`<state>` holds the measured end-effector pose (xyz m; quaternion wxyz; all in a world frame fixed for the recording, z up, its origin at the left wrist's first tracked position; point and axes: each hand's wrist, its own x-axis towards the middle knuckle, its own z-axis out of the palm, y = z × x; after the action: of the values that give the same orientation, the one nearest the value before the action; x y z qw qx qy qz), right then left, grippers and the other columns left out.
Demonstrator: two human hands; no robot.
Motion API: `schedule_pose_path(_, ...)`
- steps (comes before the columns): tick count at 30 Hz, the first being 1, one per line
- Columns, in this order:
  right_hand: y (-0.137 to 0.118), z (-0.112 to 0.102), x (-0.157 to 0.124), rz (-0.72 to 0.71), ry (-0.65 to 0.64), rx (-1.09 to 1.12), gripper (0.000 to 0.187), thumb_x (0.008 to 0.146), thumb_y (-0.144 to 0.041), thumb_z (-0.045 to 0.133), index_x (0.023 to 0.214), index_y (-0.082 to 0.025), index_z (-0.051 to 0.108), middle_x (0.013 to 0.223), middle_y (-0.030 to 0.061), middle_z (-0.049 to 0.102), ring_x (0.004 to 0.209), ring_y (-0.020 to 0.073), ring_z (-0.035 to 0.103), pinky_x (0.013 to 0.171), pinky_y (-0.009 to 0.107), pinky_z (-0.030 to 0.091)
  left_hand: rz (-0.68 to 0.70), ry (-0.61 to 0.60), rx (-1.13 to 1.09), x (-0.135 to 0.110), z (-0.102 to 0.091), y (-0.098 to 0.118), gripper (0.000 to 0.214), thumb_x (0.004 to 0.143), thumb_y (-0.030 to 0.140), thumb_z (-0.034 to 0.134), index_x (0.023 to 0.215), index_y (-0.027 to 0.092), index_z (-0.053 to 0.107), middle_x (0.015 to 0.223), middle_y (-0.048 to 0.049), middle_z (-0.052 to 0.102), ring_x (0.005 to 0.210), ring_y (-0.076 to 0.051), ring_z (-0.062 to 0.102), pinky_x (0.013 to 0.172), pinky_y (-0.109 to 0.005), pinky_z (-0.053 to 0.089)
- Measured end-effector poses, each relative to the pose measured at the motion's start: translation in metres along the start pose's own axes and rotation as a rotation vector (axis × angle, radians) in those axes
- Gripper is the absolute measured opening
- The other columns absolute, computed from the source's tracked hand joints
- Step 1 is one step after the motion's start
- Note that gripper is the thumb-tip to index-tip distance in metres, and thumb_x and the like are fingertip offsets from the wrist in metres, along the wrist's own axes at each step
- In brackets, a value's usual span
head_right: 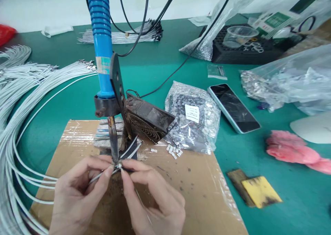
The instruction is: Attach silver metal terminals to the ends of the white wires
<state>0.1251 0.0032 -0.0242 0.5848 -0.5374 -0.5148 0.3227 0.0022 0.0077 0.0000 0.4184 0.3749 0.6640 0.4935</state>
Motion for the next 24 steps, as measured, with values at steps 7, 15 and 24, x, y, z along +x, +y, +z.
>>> schedule_pose_path(7, 0.0016, -0.0006, 0.0007, -0.015, -0.034, 0.009, 0.020, 0.085, -0.007, 0.077, 0.080, -0.026, 0.072, 0.098, -0.0031, 0.083, 0.085, 0.0114, 0.079, 0.082, 0.015, 0.060, 0.005, 0.001, 0.005, 0.0000, -0.0003, -0.0009, 0.012, 0.079, 0.020, 0.073, 0.067, 0.023, 0.072, 0.083, 0.0009, 0.076, 0.078, -0.013, 0.073, 0.071, -0.014, 0.057)
schedule_pose_path(15, 0.0006, 0.0010, 0.0013, -0.031, -0.034, 0.027, 0.020, 0.086, -0.006, 0.075, 0.080, -0.025, 0.072, 0.095, -0.0015, 0.083, 0.084, 0.0142, 0.080, 0.081, 0.020, 0.062, 0.005, 0.007, 0.019, 0.0009, -0.0002, 0.0033, 0.010, 0.076, 0.021, 0.075, 0.067, 0.023, 0.072, 0.081, -0.0001, 0.075, 0.076, -0.014, 0.072, 0.059, -0.013, 0.051)
schedule_pose_path(24, -0.0007, 0.0012, -0.0017, 0.012, -0.058, 0.027, 0.019, 0.089, -0.011, 0.074, 0.077, -0.025, 0.070, 0.097, -0.0002, 0.083, 0.082, 0.0142, 0.079, 0.078, 0.020, 0.061, -0.051, -0.029, -0.003, 0.0020, -0.0010, 0.0021, 0.008, 0.073, 0.020, 0.076, 0.066, 0.021, 0.072, 0.083, -0.0020, 0.076, 0.074, -0.014, 0.070, 0.046, -0.014, 0.037)
